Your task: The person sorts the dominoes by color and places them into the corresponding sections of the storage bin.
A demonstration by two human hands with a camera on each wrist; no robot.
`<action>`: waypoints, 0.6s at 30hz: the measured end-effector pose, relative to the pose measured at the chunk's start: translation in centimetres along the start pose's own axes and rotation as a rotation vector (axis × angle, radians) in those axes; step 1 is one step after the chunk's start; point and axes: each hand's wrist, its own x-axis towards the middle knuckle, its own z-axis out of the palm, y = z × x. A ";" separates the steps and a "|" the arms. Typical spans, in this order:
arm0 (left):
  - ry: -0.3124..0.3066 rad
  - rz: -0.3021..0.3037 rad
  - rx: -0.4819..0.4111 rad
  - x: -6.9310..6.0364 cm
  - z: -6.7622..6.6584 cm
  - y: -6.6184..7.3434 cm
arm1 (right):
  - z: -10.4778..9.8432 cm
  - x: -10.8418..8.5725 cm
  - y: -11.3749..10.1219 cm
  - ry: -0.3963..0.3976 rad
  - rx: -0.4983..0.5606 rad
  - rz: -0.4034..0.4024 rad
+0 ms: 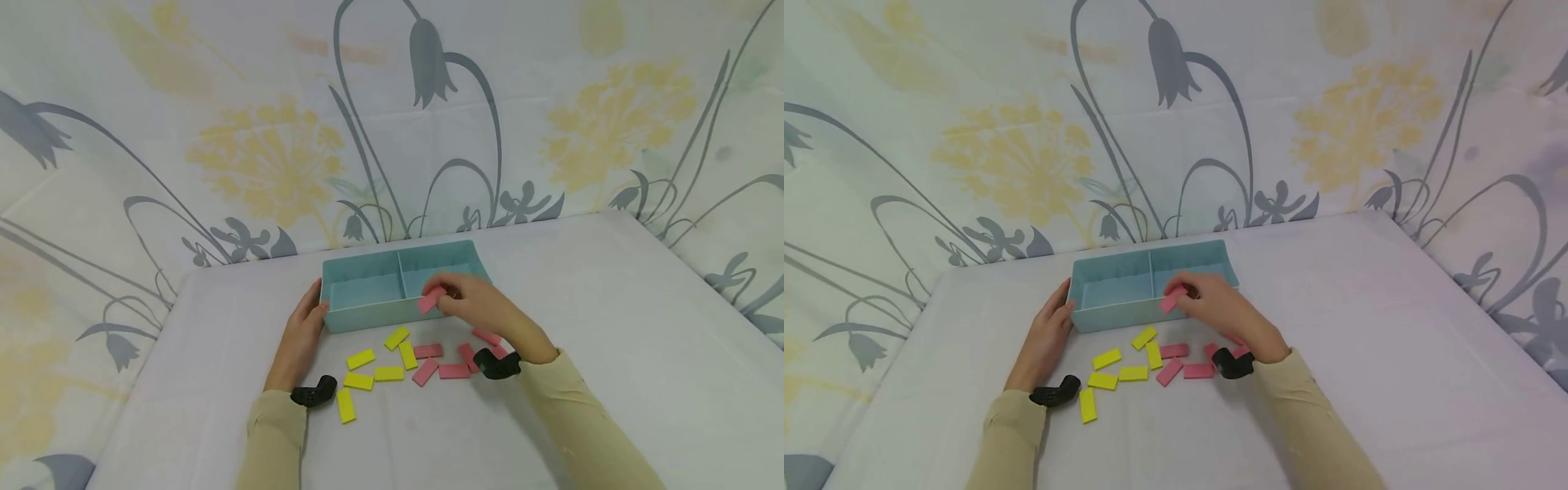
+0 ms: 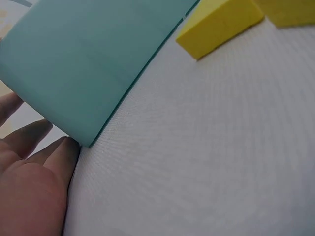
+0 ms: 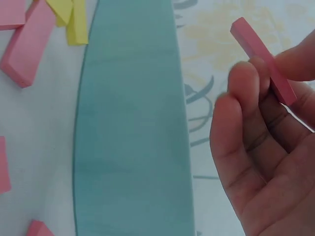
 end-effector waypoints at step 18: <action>-0.057 0.029 -0.103 -0.8 0.1 1.2 | -0.4 1.1 3.0 0.213 0.183 -0.009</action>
